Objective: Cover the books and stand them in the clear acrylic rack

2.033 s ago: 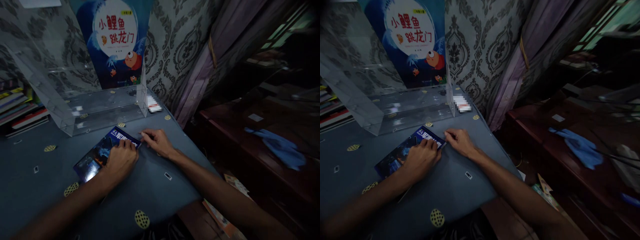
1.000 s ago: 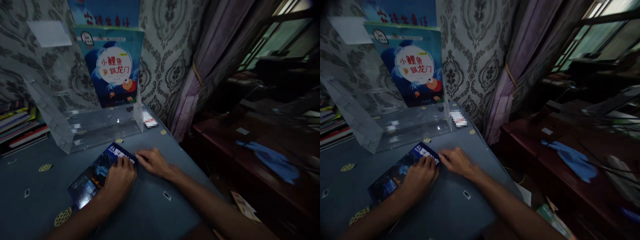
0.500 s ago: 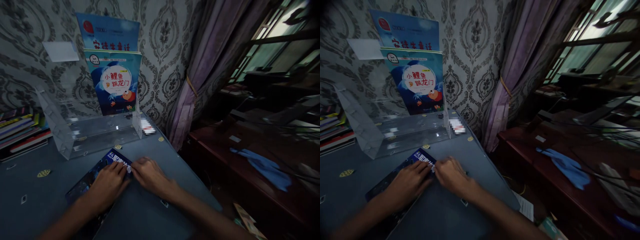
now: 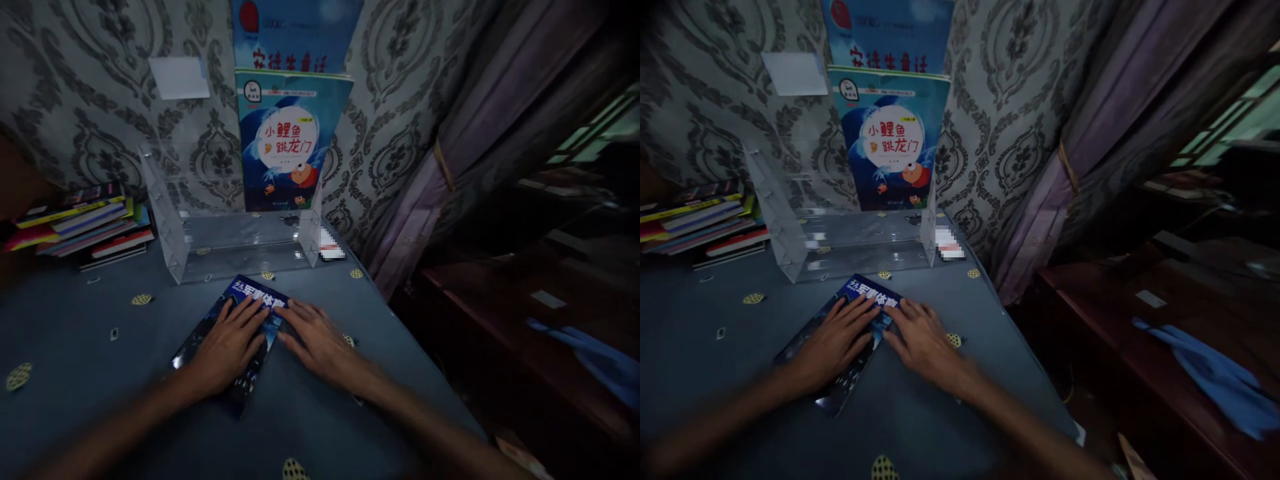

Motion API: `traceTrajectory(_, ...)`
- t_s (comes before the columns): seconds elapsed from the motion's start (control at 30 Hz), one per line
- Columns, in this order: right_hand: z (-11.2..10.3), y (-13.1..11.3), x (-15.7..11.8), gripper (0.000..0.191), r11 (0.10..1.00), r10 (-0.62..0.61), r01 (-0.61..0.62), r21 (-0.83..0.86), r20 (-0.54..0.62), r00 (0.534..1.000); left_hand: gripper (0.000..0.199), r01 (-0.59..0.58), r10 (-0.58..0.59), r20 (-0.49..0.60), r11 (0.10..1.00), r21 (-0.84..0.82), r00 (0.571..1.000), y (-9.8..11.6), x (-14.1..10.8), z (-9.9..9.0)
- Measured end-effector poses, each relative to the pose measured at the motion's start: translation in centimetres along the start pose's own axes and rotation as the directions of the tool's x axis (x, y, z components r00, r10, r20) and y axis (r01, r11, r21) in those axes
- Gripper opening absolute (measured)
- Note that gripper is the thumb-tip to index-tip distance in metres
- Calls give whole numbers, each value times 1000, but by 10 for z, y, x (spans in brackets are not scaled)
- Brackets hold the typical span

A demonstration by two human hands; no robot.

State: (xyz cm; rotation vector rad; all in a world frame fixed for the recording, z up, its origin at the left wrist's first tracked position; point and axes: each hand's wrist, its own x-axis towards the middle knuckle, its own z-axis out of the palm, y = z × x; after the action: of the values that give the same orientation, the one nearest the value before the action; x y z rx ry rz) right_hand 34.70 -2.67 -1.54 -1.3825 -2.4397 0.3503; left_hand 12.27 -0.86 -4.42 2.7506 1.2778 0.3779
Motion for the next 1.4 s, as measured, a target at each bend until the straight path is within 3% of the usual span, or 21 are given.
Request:
traceTrajectory(0.17, 12, 15, 37, 48, 999, -33, 33, 2, 63, 997, 50, 106, -110, -43, 990, -98, 993, 12, 4, 10)
traceTrajectory(0.3, 17, 31, 70, 51, 995, -97, 93, 45, 89, 991, 56, 128, -143, -51, 964, -234, 988, 17, 13, 13)
traceTrajectory(0.43, 23, 37, 85, 49, 992, -113, 108, 69, 59, 992, 63, 103, -133, -71, 938, -331, 989, 14, 18, 11)
traceTrajectory(0.6, 30, 35, 79, 49, 994, -99, 97, 57, 29, 995, 53, 22, -46, -62, 938, -346, 997, 15, 4, -10)
traceTrajectory(0.77, 30, 33, 71, 52, 993, -104, 102, 64, 39, 994, 37, -216, 214, -41, 975, -56, 976, 22, -13, -23)
traceTrajectory(0.93, 30, 28, 59, 54, 992, -105, 102, 67, 35, 994, 27, -307, 324, -119, 941, 138, 938, 28, -16, -20)
traceTrajectory(1.17, 30, 25, 38, 60, 986, -141, 134, 102, 64, 988, 25, -336, 365, -194, 927, 165, 911, 29, -17, -18)
traceTrajectory(1.4, 30, 18, 28, 57, 984, -154, 148, 104, 60, 986, 22, -320, 330, -192, 944, 82, 924, 28, -19, -18)
